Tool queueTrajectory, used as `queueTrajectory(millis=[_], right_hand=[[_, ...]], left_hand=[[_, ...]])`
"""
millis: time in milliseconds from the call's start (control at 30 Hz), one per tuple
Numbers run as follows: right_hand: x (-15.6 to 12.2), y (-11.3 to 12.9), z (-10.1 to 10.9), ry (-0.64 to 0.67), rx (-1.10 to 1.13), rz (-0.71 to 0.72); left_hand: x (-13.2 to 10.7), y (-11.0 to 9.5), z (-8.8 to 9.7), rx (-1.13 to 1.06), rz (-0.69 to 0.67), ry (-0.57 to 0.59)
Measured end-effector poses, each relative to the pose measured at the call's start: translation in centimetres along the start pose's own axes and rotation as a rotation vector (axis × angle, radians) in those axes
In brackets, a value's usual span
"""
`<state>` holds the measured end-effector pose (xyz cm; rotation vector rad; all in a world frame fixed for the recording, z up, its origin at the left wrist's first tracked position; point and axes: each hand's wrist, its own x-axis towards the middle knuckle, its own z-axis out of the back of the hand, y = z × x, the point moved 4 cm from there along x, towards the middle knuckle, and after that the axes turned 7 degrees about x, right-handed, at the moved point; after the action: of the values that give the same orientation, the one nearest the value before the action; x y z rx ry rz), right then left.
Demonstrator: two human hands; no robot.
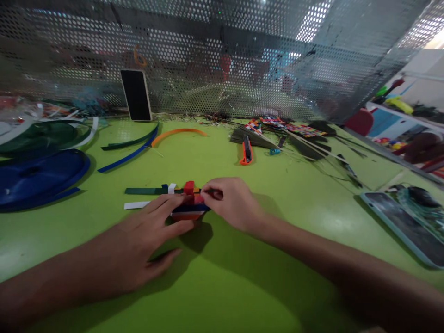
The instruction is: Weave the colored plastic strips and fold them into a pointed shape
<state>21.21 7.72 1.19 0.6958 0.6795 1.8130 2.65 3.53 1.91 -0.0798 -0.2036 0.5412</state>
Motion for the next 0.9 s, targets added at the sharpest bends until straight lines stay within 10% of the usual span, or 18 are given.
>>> queueTrajectory(millis=[300, 667, 900], right_hand=[[-1.2, 0.9, 1.7, -0.030, 0.016, 0.584], [-1.5, 0.6, 1.5, 0.129, -0.467, 0.824], [-0.9, -0.2, 1.6, 0.135, -0.352, 0.748]], left_hand=[[0.0, 0.3, -0.4, 0.017, -0.030, 0.033], [-0.3, 0.3, -0.9, 0.020, -0.020, 0.008], [-0.3, 0.2, -0.8, -0.015, 0.007, -0.007]])
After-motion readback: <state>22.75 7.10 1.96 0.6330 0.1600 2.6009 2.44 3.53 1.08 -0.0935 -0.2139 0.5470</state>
